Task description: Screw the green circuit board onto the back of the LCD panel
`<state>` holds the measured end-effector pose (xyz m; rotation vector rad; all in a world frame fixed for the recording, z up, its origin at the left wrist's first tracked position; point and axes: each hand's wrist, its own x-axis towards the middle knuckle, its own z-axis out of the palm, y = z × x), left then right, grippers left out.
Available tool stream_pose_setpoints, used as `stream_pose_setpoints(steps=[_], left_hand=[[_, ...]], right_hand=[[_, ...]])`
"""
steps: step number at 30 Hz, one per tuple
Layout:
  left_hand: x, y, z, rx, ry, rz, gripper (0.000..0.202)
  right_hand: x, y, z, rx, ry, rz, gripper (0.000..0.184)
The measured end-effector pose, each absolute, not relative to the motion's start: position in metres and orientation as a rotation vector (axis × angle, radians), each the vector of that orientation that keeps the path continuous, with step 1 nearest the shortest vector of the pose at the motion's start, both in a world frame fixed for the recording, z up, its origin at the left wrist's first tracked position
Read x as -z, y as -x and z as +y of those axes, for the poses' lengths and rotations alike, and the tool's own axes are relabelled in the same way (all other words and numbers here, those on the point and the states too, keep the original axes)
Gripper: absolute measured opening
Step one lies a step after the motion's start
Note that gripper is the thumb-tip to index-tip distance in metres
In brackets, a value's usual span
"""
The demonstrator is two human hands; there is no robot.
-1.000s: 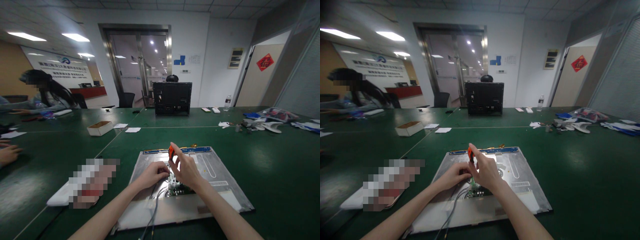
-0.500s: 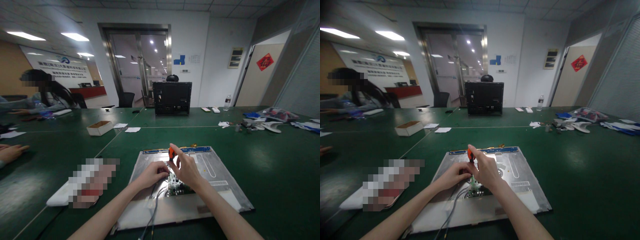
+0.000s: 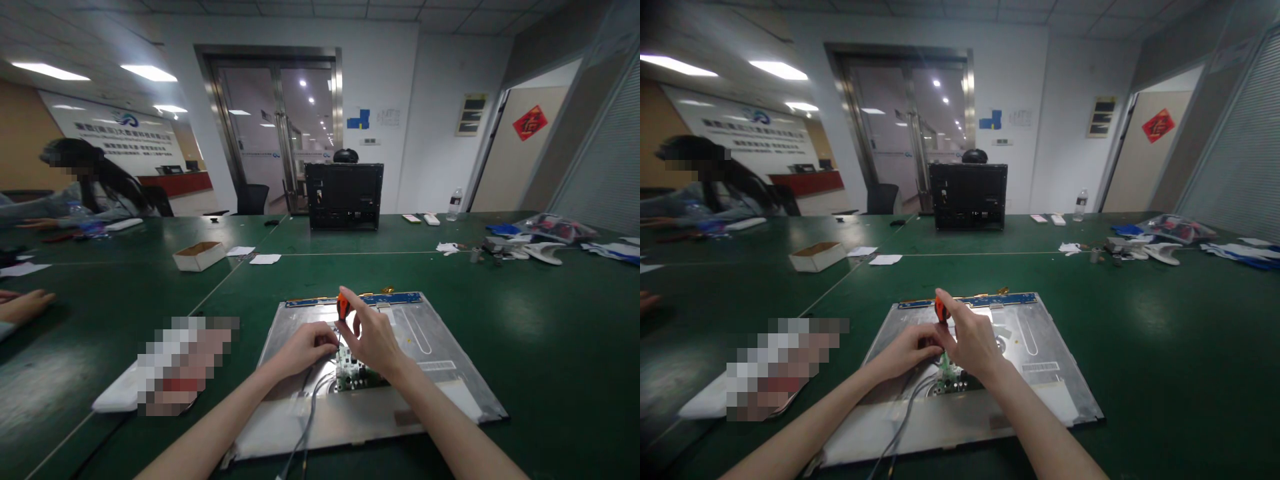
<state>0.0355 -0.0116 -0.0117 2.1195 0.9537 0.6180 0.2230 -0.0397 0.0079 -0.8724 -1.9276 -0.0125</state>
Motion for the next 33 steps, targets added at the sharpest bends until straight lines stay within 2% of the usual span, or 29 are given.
stream_pose_setpoints(steps=[33], left_hand=[[0.0031,-0.038,-0.0172,-0.607,-2.134,0.989,0.008]], right_hand=[[-0.012,-0.2237,-0.0438,-0.049,0.894,-1.952,0.062]])
